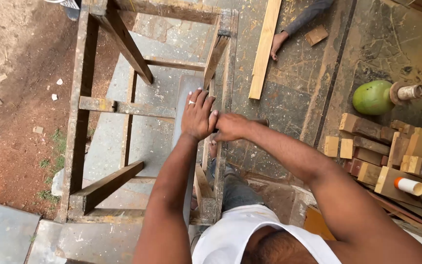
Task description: Use a hand scraper to smooth the surface of a wood piece.
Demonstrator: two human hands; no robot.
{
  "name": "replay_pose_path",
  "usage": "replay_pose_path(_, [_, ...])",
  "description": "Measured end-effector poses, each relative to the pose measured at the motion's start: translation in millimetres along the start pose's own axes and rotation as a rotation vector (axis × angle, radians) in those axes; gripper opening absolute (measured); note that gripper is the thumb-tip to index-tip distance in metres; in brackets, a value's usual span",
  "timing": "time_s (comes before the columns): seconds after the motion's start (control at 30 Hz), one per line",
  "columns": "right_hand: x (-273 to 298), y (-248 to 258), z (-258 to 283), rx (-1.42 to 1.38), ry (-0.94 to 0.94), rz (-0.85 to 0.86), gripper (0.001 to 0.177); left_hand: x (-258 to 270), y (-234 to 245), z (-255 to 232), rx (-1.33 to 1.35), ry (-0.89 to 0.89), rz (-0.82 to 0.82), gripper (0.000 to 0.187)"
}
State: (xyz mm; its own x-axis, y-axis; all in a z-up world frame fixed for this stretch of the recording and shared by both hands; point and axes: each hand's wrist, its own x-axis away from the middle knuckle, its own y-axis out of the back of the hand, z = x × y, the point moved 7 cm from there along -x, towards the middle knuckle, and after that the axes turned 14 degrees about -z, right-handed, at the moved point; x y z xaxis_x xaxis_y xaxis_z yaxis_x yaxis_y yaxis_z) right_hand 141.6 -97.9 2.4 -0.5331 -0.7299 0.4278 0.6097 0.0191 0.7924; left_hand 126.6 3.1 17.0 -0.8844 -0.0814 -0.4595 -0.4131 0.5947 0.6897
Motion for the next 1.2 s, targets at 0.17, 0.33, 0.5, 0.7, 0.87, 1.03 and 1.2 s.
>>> replay_pose_path(0.17, [88, -96, 76, -0.064, 0.179, 0.153, 0.049, 138, 57, -46, 0.098, 0.020, 0.082, 0.051])
replay_pose_path(0.33, [122, -116, 118, -0.388, 0.271, 0.109, 0.076, 196, 76, -57, 0.073, 0.107, 0.157, 0.061])
replay_pose_path(0.5, [41, -51, 49, -0.057, 0.071, 0.132, 0.049, 82, 23, -15, 0.039, 0.093, 0.104, 0.053])
replay_pose_path(0.7, [12, -5, 17, 0.012, -0.036, 0.057, 0.051, 17, 7, 1, 0.053, 0.063, 0.008, 0.052])
replay_pose_path(0.87, [98, -108, 86, -0.119, 0.201, 0.136, 0.052, 162, 63, -47, 0.115, 0.086, 0.075, 0.054])
replay_pose_path(1.03, [117, -133, 95, -0.194, 0.200, 0.300, 0.053, 163, 71, -53, 0.105, 0.128, 0.116, 0.055])
replay_pose_path(1.2, [26, -33, 31, -0.053, 0.049, 0.068, 0.047, 47, 19, -9, 0.094, 0.070, -0.014, 0.053])
